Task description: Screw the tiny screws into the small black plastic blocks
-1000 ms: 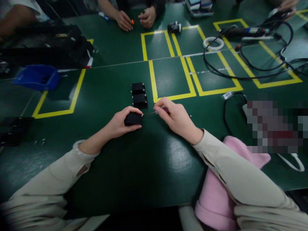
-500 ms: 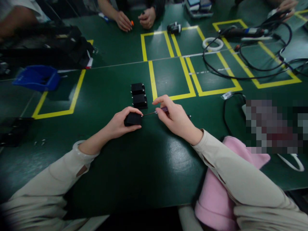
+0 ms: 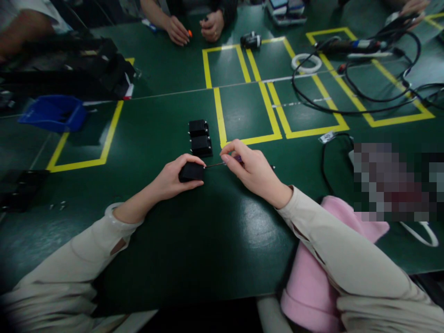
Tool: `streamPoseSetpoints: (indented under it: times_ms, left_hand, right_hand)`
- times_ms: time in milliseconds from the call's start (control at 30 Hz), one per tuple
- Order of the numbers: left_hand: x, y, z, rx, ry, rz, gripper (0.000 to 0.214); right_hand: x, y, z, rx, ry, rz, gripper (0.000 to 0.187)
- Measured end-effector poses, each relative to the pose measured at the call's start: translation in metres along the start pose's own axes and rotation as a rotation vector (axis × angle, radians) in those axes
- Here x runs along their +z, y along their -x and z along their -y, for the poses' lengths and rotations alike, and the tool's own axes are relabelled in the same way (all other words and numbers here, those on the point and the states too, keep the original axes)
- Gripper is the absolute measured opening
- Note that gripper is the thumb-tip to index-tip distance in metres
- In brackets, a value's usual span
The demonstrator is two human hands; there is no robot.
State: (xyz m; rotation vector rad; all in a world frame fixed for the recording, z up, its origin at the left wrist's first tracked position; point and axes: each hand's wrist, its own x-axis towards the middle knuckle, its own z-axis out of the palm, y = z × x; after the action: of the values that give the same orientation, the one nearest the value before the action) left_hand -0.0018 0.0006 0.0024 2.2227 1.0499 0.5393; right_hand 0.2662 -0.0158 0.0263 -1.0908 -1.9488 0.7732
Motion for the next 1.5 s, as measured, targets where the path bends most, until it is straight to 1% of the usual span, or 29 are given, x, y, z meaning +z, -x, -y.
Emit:
streamPoseSetpoints:
  times_ms: [67, 133, 267, 367, 533, 733, 867, 1033, 1100, 1233, 1500]
  left_hand:
    - [-0.0001, 0.0, -0.0003, -0.002, 0.005, 0.001, 0.041]
    - [-0.0002, -0.0002, -0.0003, -0.004, 0.007, 0.001, 0.041]
    - [-0.0005, -0.0006, 0.0004, 0.013, 0.008, -0.003, 0.041]
    - [-0.0001, -0.0007, 0.0013, 0.021, 0.006, -0.008, 0.041]
    - [0.0008, 0.0001, 0.002, -0.008, -0.005, -0.002, 0.042]
    - [-0.0002, -0.0001, 0.0009, -0.002, 0.002, 0.001, 0.042]
    - [-0.0006, -0.0005, -0.0001, 0.008, 0.01, -0.001, 0.041]
    - [-0.0001, -0.0001, 0.0007, 0.001, 0.009, 0.003, 0.042]
    - [-0.0001, 0.0, 0.0007, -0.002, 0.013, 0.007, 0.042]
    - [0.0001, -0.0002, 0.0005, -0.01, 0.022, 0.009, 0.042]
    - [0.0008, 0.0002, 0.0, -0.01, 0.016, 0.005, 0.041]
  right_hand:
    - [-0.0003, -0.0001, 0.0005, 0.011, -0.009, 0.011, 0.011]
    - [-0.0003, -0.0001, 0.0006, -0.007, 0.0, -0.002, 0.009]
    - [0.0, 0.0006, -0.0009, -0.038, 0.028, -0.024, 0.013]
    - [0.0, 0.0007, -0.0021, -0.027, 0.012, -0.023, 0.011]
    - [-0.0001, -0.0006, -0.0013, -0.005, -0.018, -0.006, 0.008]
    - [0.0006, -0.0001, -0.0008, -0.014, -0.013, -0.013, 0.005]
    - [0.0008, 0.0009, -0.0017, -0.023, -0.006, -0.028, 0.008]
    - [0.0006, 0.0005, -0.0012, -0.003, -0.024, -0.008, 0.01]
    - [0.0007, 0.0005, -0.0007, -0.015, -0.011, -0.02, 0.008]
    - [0.0009, 0.0006, -0.0004, -0.038, 0.02, -0.033, 0.013]
    - [0.0008, -0.0005, -0.0005, -0.015, -0.01, -0.016, 0.009]
